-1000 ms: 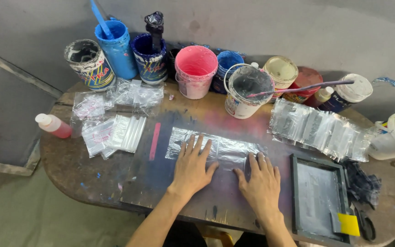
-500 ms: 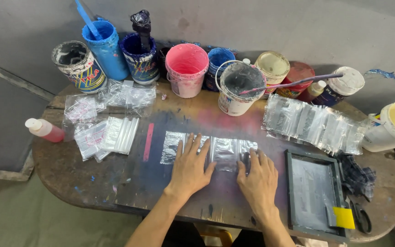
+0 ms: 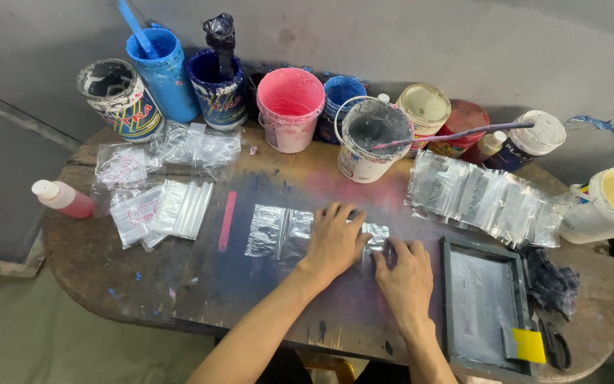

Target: Manually screen printing designs onto small plastic bags using a handheld frame and a sponge.

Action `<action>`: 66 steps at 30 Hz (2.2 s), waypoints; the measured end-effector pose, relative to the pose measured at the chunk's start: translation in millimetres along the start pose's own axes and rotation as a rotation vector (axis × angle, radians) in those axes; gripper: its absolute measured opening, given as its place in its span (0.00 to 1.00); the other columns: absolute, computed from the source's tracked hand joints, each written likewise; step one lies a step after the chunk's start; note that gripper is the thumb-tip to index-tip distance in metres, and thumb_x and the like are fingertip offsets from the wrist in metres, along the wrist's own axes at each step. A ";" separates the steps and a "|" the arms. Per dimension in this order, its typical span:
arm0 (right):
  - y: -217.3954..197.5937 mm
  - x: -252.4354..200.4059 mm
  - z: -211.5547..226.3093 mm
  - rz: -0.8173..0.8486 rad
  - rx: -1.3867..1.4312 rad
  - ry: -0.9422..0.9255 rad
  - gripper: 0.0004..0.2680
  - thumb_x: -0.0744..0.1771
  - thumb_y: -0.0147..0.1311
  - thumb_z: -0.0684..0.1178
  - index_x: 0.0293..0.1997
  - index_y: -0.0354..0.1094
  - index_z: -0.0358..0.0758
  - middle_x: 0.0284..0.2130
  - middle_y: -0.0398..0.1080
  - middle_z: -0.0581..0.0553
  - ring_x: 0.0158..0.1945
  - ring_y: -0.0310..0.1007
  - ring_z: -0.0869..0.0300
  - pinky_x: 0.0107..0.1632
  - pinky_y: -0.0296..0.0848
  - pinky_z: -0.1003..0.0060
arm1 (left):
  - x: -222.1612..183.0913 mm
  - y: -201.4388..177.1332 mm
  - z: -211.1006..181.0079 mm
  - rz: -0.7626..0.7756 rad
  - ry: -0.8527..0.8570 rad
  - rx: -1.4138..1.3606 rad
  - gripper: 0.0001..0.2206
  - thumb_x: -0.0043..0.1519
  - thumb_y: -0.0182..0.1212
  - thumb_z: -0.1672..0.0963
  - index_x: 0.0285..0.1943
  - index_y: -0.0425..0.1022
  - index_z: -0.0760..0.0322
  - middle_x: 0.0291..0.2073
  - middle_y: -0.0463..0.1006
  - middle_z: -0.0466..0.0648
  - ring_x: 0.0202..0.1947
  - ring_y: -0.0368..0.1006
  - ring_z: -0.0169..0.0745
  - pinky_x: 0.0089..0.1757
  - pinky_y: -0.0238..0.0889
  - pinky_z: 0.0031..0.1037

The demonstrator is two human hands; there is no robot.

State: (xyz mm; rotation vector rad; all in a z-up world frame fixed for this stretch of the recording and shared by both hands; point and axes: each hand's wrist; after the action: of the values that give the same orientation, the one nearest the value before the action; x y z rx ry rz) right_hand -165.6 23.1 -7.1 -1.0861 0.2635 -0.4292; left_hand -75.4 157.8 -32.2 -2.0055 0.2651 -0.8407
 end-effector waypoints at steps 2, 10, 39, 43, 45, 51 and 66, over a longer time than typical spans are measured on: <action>-4.7 1.9 3.2 0.013 0.039 0.024 0.17 0.65 0.57 0.56 0.58 0.73 0.45 0.45 0.70 0.44 0.52 0.69 0.50 0.54 0.70 0.54 | 1.8 4.8 0.7 0.025 -0.014 -0.022 0.12 0.59 0.67 0.52 0.48 0.81 0.60 0.48 0.76 0.48 0.50 0.67 0.52 0.46 0.59 0.46; 2.8 24.6 -1.2 -0.041 0.090 0.038 0.20 0.62 0.64 0.55 0.60 0.73 0.43 0.44 0.71 0.38 0.49 0.75 0.43 0.50 0.75 0.48 | -1.7 25.1 12.5 0.197 -0.132 -0.152 0.06 0.62 0.61 0.55 0.46 0.77 0.54 0.46 0.73 0.45 0.58 0.65 0.47 0.56 0.51 0.49; 43.8 45.4 -20.8 0.032 0.950 -0.139 0.05 0.63 0.66 0.41 0.38 0.77 0.37 0.26 0.78 0.45 0.34 0.74 0.66 0.38 0.75 0.67 | 6.8 -29.7 21.6 0.191 -0.078 -0.405 0.10 0.60 0.61 0.53 0.50 0.79 0.51 0.34 0.74 0.39 0.44 0.71 0.42 0.51 0.51 0.43; 34.2 43.1 -10.0 0.023 0.935 -0.125 0.04 0.63 0.67 0.41 0.38 0.78 0.35 0.24 0.77 0.41 0.31 0.75 0.64 0.36 0.75 0.65 | 4.9 -24.8 25.3 0.151 -0.141 -0.396 0.05 0.60 0.63 0.52 0.42 0.80 0.48 0.33 0.75 0.37 0.45 0.69 0.41 0.51 0.50 0.43; 35.0 44.9 -11.7 0.003 0.991 -0.119 0.05 0.63 0.67 0.39 0.39 0.77 0.34 0.24 0.77 0.42 0.31 0.74 0.65 0.36 0.74 0.68 | 4.7 -22.8 27.6 0.142 -0.158 -0.380 0.04 0.60 0.64 0.51 0.39 0.79 0.48 0.35 0.75 0.36 0.47 0.67 0.41 0.51 0.49 0.45; 35.0 43.4 -7.3 -0.022 0.997 -0.121 0.07 0.62 0.68 0.37 0.41 0.78 0.34 0.25 0.77 0.44 0.32 0.73 0.66 0.37 0.73 0.69 | 6.4 -28.4 26.0 0.139 -0.205 -0.441 0.06 0.58 0.69 0.52 0.34 0.75 0.50 0.30 0.77 0.38 0.47 0.70 0.41 0.51 0.48 0.45; 34.3 43.2 -3.7 -0.092 0.968 -0.053 0.09 0.65 0.61 0.36 0.49 0.76 0.33 0.29 0.79 0.44 0.34 0.75 0.67 0.43 0.76 0.69 | 9.2 -30.5 27.0 0.068 -0.255 -0.436 0.04 0.61 0.64 0.51 0.36 0.77 0.48 0.25 0.76 0.35 0.43 0.71 0.37 0.52 0.47 0.45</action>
State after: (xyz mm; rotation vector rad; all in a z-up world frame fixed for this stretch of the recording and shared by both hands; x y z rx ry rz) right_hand -121.7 13.9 -39.4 -0.1587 -0.0567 -0.5255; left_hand -55.1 188.5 -12.5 -2.4665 0.3920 -0.5030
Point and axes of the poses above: each hand's wrist, its own x-axis towards the middle knuckle, its own y-axis out of the palm, z = x × y
